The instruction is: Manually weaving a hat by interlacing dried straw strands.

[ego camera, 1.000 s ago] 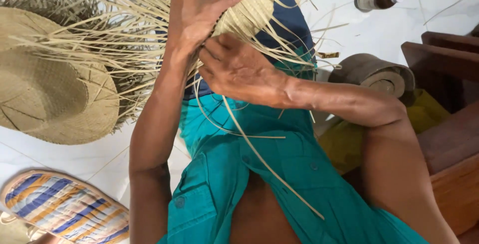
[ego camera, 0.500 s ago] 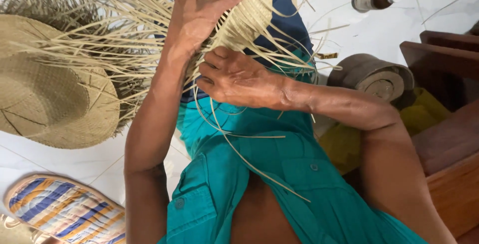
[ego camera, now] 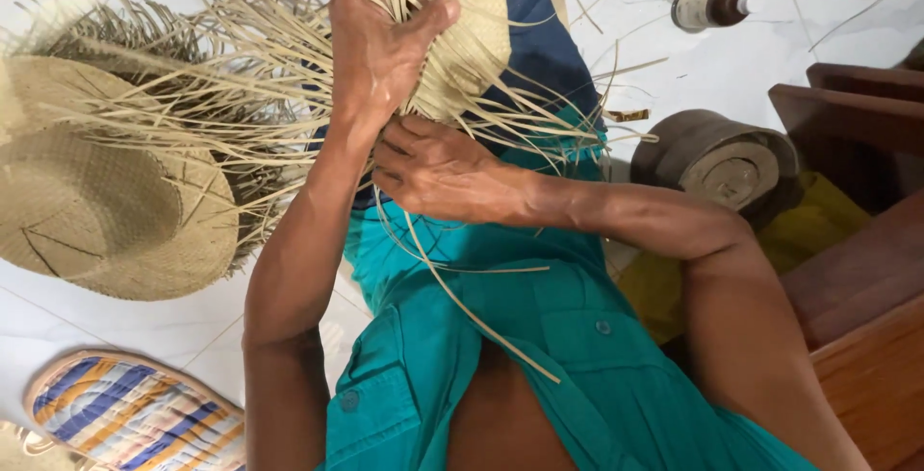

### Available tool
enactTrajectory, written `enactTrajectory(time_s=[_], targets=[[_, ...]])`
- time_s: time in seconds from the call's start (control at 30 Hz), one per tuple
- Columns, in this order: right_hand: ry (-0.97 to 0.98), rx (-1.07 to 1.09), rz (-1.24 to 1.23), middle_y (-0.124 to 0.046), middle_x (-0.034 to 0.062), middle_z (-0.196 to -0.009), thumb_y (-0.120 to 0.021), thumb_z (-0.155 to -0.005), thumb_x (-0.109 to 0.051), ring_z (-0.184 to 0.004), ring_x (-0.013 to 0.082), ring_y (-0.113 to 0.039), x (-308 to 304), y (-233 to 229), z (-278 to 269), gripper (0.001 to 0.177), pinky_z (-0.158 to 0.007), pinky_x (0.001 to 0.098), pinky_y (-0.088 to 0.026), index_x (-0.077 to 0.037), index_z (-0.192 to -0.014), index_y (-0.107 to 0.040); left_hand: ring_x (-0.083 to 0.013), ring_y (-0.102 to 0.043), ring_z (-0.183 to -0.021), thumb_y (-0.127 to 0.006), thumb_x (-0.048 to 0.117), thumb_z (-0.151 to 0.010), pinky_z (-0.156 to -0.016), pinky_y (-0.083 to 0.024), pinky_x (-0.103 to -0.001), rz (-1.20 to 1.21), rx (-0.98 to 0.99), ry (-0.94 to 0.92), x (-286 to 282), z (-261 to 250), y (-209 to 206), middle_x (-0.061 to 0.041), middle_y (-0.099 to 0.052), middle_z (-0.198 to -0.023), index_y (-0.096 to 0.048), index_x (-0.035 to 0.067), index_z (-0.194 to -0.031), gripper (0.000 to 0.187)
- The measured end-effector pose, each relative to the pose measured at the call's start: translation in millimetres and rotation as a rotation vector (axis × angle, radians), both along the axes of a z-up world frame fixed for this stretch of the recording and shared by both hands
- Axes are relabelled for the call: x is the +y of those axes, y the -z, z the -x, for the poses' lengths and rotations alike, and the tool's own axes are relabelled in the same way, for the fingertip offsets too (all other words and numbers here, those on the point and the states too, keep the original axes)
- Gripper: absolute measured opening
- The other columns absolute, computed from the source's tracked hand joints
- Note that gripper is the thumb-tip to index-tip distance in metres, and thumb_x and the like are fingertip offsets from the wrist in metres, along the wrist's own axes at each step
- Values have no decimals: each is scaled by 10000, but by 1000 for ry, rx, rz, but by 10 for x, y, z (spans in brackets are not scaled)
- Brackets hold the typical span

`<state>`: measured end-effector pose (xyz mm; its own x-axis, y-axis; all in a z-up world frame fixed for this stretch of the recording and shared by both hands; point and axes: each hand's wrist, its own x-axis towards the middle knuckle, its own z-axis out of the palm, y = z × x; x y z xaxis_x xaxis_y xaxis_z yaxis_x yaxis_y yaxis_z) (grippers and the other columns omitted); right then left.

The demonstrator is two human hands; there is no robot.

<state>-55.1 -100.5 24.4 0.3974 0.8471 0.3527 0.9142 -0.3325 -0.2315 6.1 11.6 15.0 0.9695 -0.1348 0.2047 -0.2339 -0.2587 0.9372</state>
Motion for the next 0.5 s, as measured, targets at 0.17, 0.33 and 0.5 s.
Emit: enactTrajectory(time_s=[0.17, 0.33, 0.5], targets=[[49, -16, -1, -567, 110, -820, -605, -723, -97, -809, 239, -534, 6, 41, 31, 77, -909, 340, -442, -51, -784, -593, -176, -506, -575, -716, 110, -818, -538, -448, -303, -37, -2, -15, 24, -4, 10, -52, -599, -778, -595, 4, -927, 194], [46, -33, -2, -576, 107, -830, -599, -738, -99, -779, 223, -514, 34, -24, 25, 63, -789, 312, -417, -64, -791, -595, -172, -524, -675, -715, 70, -833, -644, -458, -297, 115, 36, 16, 10, -25, 49, -61, -571, -801, -587, -2, -935, 179], [53, -41, 25, -546, 101, -805, -607, -698, -125, -802, 240, -508, 23, -45, 56, 82, -817, 331, -418, -78, -757, -576, -128, -534, -762, -666, 88, -909, -710, -463, -256, 284, 206, 112, 171, 35, -74, -29, -571, -857, -564, 20, -938, 127]])
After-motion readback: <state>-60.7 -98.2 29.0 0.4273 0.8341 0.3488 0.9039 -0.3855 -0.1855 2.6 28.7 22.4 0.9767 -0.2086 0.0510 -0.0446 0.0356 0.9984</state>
